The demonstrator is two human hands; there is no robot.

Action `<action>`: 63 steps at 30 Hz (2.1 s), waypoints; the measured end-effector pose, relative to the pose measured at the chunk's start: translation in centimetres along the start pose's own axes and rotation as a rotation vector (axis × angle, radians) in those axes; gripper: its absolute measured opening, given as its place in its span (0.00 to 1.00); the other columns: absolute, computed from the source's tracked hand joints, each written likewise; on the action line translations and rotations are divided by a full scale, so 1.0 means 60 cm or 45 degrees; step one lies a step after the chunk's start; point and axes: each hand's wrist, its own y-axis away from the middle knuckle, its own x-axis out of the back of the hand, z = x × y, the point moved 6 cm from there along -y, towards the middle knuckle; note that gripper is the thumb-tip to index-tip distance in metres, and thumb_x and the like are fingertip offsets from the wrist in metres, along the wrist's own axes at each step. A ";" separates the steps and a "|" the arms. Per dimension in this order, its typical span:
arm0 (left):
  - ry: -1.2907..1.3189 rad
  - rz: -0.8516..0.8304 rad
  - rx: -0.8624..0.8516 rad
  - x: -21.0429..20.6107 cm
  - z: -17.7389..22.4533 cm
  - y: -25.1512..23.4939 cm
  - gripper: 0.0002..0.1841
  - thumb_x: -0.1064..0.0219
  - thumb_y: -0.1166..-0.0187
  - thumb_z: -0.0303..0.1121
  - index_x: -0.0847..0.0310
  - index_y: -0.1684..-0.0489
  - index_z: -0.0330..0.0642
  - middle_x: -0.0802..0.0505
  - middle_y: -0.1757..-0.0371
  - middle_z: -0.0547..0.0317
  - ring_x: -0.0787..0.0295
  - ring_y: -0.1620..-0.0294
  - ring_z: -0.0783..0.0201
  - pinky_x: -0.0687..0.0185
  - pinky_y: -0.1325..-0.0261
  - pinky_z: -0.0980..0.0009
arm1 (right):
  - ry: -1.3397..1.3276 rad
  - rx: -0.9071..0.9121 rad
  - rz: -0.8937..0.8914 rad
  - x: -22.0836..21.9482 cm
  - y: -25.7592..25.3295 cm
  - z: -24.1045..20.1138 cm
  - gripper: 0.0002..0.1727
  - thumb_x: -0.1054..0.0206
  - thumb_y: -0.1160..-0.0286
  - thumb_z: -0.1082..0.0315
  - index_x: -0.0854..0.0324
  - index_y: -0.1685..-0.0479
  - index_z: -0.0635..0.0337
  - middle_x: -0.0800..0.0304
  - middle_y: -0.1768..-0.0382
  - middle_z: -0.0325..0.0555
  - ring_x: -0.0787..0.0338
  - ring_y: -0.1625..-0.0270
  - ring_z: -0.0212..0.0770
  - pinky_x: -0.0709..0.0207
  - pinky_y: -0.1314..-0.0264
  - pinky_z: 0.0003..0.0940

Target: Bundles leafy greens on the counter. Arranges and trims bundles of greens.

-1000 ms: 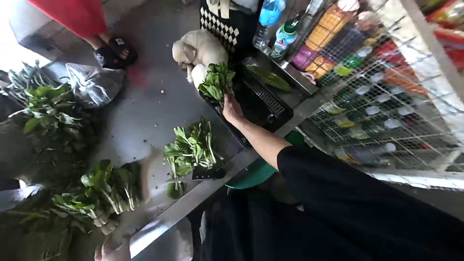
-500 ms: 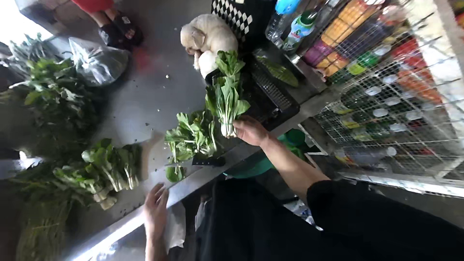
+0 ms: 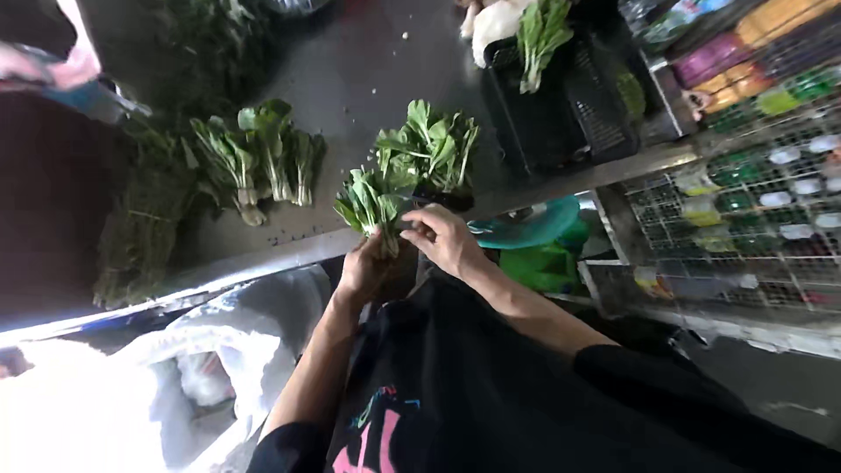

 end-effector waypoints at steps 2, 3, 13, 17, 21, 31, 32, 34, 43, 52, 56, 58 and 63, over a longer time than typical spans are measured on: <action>-0.039 0.017 0.008 0.035 -0.017 0.028 0.19 0.52 0.05 0.41 0.29 0.27 0.39 0.08 0.53 0.48 0.08 0.52 0.54 0.10 0.43 0.53 | -0.023 0.115 -0.061 -0.052 0.021 -0.029 0.13 0.25 0.25 0.64 0.07 0.45 0.56 0.07 0.49 0.47 0.07 0.46 0.40 0.11 0.40 0.39; -0.049 0.058 0.011 0.047 -0.024 0.042 0.19 0.51 0.06 0.41 0.28 0.29 0.39 0.08 0.57 0.49 0.07 0.54 0.55 0.10 0.43 0.53 | -0.015 0.125 -0.091 -0.077 0.029 -0.040 0.11 0.25 0.26 0.66 0.06 0.50 0.57 0.07 0.50 0.47 0.07 0.46 0.41 0.12 0.39 0.40; 0.046 0.544 -0.113 0.162 -0.007 0.126 0.14 0.47 0.08 0.39 0.22 0.46 0.37 0.11 0.70 0.56 0.12 0.71 0.64 0.13 0.67 0.64 | -0.426 0.242 -0.704 -0.225 0.031 -0.124 0.13 0.41 0.17 0.70 0.17 0.50 0.74 0.14 0.47 0.65 0.14 0.40 0.53 0.22 0.32 0.42; 0.222 0.567 -0.204 0.171 0.006 0.112 0.12 0.47 0.09 0.36 0.21 0.51 0.38 0.10 0.66 0.59 0.11 0.65 0.69 0.12 0.59 0.68 | -0.393 0.305 -0.748 -0.231 0.044 -0.163 0.12 0.41 0.17 0.74 0.19 0.46 0.74 0.12 0.53 0.65 0.09 0.49 0.57 0.17 0.41 0.50; 0.301 0.651 -0.307 0.173 0.012 0.088 0.16 0.50 0.06 0.42 0.24 0.47 0.37 0.09 0.65 0.56 0.09 0.66 0.64 0.09 0.60 0.65 | -0.022 0.226 -0.898 -0.240 0.065 -0.117 0.15 0.38 0.15 0.66 0.20 0.40 0.67 0.09 0.55 0.63 0.07 0.54 0.63 0.17 0.51 0.65; 0.243 0.487 -0.236 0.095 0.034 -0.024 0.15 0.51 0.07 0.41 0.26 0.41 0.40 0.09 0.58 0.56 0.09 0.59 0.62 0.09 0.54 0.63 | -0.096 0.358 -0.480 -0.089 0.015 -0.010 0.09 0.31 0.20 0.64 0.06 0.53 0.54 0.04 0.52 0.43 0.13 0.36 0.51 0.28 0.24 0.52; 0.280 0.471 -0.238 0.087 0.040 -0.034 0.15 0.51 0.07 0.40 0.25 0.41 0.39 0.09 0.58 0.56 0.09 0.58 0.62 0.09 0.52 0.63 | -0.065 0.289 -0.450 -0.067 0.012 0.007 0.09 0.31 0.19 0.64 0.06 0.53 0.54 0.04 0.51 0.43 0.13 0.35 0.50 0.26 0.23 0.50; 0.343 0.469 -0.246 0.084 0.047 -0.058 0.14 0.50 0.07 0.37 0.26 0.40 0.37 0.10 0.55 0.52 0.10 0.54 0.59 0.10 0.47 0.60 | -0.004 0.119 -0.300 -0.018 -0.005 0.055 0.11 0.34 0.17 0.65 0.07 0.49 0.56 0.04 0.49 0.45 0.12 0.34 0.48 0.24 0.23 0.47; 0.224 0.445 -0.151 0.082 -0.006 -0.061 0.18 0.57 0.04 0.39 0.32 0.29 0.39 0.10 0.45 0.47 0.09 0.46 0.54 0.11 0.44 0.51 | 0.512 -0.189 0.067 0.142 -0.025 0.295 0.17 0.42 0.15 0.74 0.10 0.38 0.55 0.08 0.38 0.52 0.13 0.29 0.54 0.23 0.23 0.52; 0.359 0.535 -0.066 0.090 -0.030 -0.049 0.18 0.54 0.06 0.37 0.33 0.28 0.35 0.11 0.46 0.43 0.09 0.48 0.51 0.10 0.46 0.53 | 0.235 -0.336 -0.159 0.079 -0.025 0.194 0.15 0.36 0.17 0.68 0.13 0.38 0.64 0.10 0.37 0.57 0.11 0.32 0.55 0.21 0.26 0.54; 0.410 0.551 -0.019 0.111 -0.046 -0.049 0.19 0.51 0.06 0.39 0.29 0.30 0.34 0.10 0.48 0.42 0.09 0.49 0.49 0.10 0.45 0.51 | -0.532 -0.942 -0.675 -0.080 -0.028 0.116 0.27 0.42 0.10 0.49 0.19 0.35 0.69 0.06 0.50 0.56 0.04 0.52 0.44 0.10 0.43 0.41; 0.378 0.493 -0.022 0.120 -0.051 -0.046 0.18 0.50 0.06 0.39 0.28 0.31 0.34 0.10 0.49 0.42 0.09 0.49 0.49 0.11 0.43 0.49 | -0.691 -1.144 -0.717 -0.161 -0.027 0.098 0.36 0.39 0.15 0.39 0.20 0.37 0.69 0.08 0.53 0.59 0.06 0.56 0.47 0.11 0.49 0.42; 0.345 0.361 -0.014 0.150 -0.062 -0.030 0.18 0.49 0.07 0.39 0.29 0.31 0.34 0.10 0.48 0.44 0.10 0.47 0.50 0.12 0.41 0.51 | -0.430 -0.968 -0.534 -0.219 -0.034 0.078 0.31 0.30 0.21 0.44 0.19 0.35 0.66 0.12 0.43 0.64 0.12 0.39 0.58 0.20 0.35 0.61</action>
